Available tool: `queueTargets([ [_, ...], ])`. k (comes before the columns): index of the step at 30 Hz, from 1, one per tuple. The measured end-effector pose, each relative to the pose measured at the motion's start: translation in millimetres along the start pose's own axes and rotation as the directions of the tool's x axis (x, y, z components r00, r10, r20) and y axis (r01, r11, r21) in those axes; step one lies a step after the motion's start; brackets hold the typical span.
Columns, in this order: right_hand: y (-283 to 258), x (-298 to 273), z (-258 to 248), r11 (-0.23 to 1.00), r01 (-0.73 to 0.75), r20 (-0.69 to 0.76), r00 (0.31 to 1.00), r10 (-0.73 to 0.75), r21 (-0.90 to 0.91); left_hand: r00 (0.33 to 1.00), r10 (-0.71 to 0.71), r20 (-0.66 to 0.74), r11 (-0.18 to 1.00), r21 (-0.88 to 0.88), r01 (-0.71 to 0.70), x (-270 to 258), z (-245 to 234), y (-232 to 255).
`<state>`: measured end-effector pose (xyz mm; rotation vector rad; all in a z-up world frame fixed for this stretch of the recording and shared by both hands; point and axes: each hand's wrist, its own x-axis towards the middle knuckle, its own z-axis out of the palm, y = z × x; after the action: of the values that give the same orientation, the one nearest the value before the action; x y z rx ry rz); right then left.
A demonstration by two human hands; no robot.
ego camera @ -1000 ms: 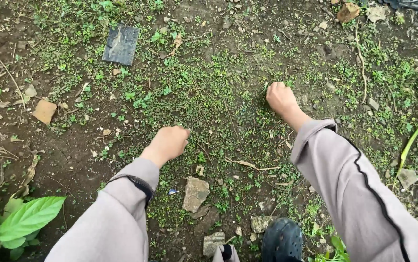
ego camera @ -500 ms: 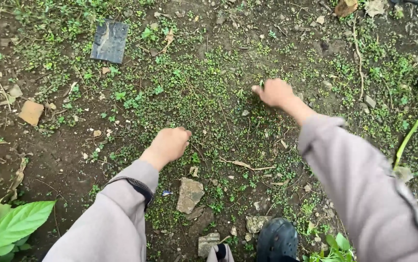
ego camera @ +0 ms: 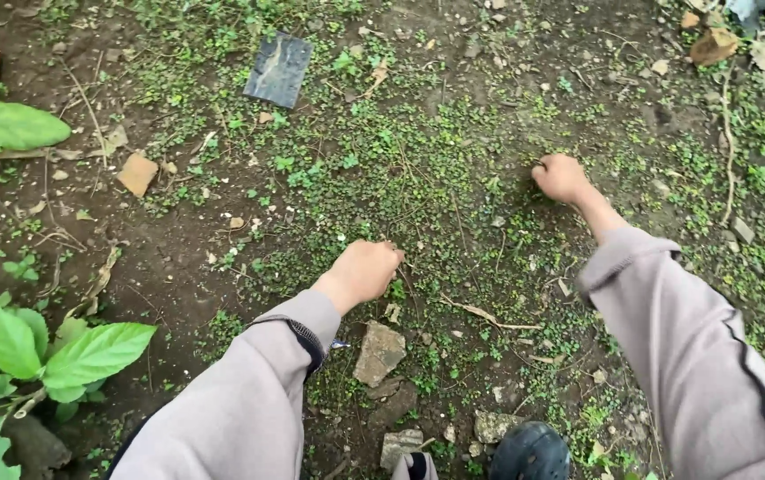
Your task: Picking up small weeds and debris from the soil by hand and using a small tool to scrape the ground in a garden.
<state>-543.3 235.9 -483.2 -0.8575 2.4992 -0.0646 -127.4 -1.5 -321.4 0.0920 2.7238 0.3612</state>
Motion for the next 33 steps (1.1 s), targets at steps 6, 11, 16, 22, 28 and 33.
queueTargets([
  [6, -97.6, -101.4, -18.8, 0.840, 0.190, 0.212, 0.918, -0.336, 0.508, 0.997, -0.052, 0.048, 0.997, -0.056, 0.055, -12.5, 4.9, -35.8],
  [11, -224.2, -186.9, -40.3, 0.751, 0.610, 0.184, 0.732, -0.656, 0.251, 0.993, -0.116, 0.018, 0.993, -0.029, 0.117, -17.7, -1.3, -72.5],
  [16, -270.8, -227.7, -57.8, 0.632, 0.757, 0.581, 0.443, -0.683, 0.166, 0.972, -0.206, -0.109, 0.978, 0.008, 0.208, -27.8, 1.2, -101.2],
  [22, -300.6, -178.2, -35.0, 0.725, 0.675, 0.593, 0.642, -0.486, -0.136, 0.950, -0.311, 0.020, 0.951, 0.007, 0.310, -91.1, 3.3, -97.0],
  [28, -267.7, -143.1, 30.1, 0.664, 0.683, 0.523, 0.703, -0.482, -0.305, 0.930, -0.361, 0.069, 0.932, 0.048, 0.358, -129.8, 1.9, -98.8],
  [33, -339.0, -226.0, -55.4, 0.760, 0.584, 0.457, 0.614, -0.643, 0.285, 0.946, -0.324, 0.015, 0.938, 0.131, 0.320, -162.6, -34.6, -87.2],
])
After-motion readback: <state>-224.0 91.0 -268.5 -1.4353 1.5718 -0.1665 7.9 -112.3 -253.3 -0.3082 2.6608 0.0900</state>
